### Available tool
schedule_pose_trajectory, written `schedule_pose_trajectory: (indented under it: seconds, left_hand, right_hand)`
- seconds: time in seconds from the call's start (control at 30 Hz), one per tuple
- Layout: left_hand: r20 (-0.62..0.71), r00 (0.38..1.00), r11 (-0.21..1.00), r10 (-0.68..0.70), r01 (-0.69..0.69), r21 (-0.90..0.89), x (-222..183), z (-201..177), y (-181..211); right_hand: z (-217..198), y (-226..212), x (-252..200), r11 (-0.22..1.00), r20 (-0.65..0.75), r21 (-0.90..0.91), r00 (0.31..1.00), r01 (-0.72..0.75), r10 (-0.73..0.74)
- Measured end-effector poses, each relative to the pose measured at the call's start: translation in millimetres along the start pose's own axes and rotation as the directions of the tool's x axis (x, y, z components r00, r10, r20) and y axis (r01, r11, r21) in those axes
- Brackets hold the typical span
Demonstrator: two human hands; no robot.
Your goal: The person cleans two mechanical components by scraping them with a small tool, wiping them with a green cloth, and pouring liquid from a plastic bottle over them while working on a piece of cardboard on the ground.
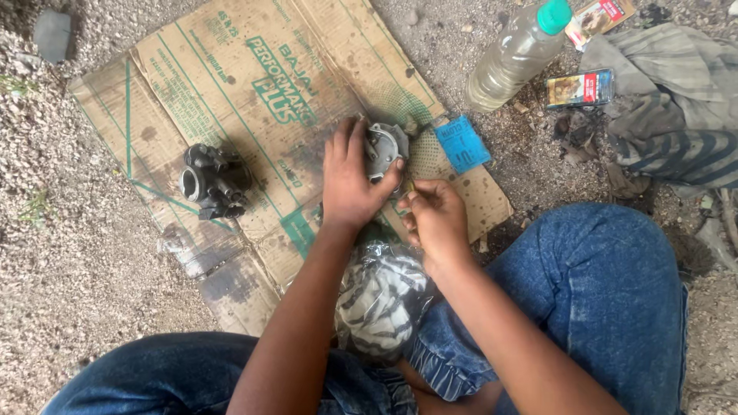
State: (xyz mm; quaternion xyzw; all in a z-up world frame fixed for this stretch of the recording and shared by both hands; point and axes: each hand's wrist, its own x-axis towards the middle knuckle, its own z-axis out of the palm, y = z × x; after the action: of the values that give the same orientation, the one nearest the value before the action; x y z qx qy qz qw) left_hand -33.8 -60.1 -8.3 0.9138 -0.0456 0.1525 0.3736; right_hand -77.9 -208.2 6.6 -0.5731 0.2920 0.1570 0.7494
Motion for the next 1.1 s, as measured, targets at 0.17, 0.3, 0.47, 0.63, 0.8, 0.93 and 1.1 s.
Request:
schedule_pose_trajectory:
  seconds: [0.17,0.3,0.47,0.63,0.8,0.93,1.1]
  left_hand:
    - [0.025,1.000,1.000,0.008,-0.008,0.002,1.0,-2.0,-2.3]
    - [0.032,0.999,1.000,0.007,-0.006,-0.025,1.1,-1.3,-3.0]
    - [0.035,0.999,0.999,-0.022,0.023,-0.045,0.3,0.8,-3.5]
    - [0.084,0.996,1.000,0.020,-0.018,-0.025,8.2,-7.8,1.5]
    - [0.314,0.946,0.991,0.082,-0.110,0.074,35.6,-43.7,6.6]
    - [0.254,0.941,0.954,-0.225,0.160,0.254,45.8,-41.3,27.8]
    - [0.158,0.833,0.824,-0.530,0.463,0.327,64.9,-43.1,24.8]
  right_hand:
    - [-11.7,26.4,24.4,0.817,0.029,-0.376,0.886,0.438,-0.462]
    - [-13.1,31.9,37.1,0.729,0.090,-0.330,0.788,0.600,-0.608]
    - [-2.7,-0.8,34.1,0.645,0.099,-0.056,0.647,0.762,-0.756]
    - [-26.5,-48.8,23.5,0.862,-0.192,0.178,0.876,0.474,-0.442]
    - [-31.3,-74.4,17.3,0.870,-0.111,0.287,0.916,0.401,-0.386]
    - [-33.0,-82.2,13.4,0.877,-0.023,0.333,0.933,0.347,-0.360]
    - [-32.6,-82.3,15.9,0.902,-0.001,0.353,0.964,0.249,-0.265]
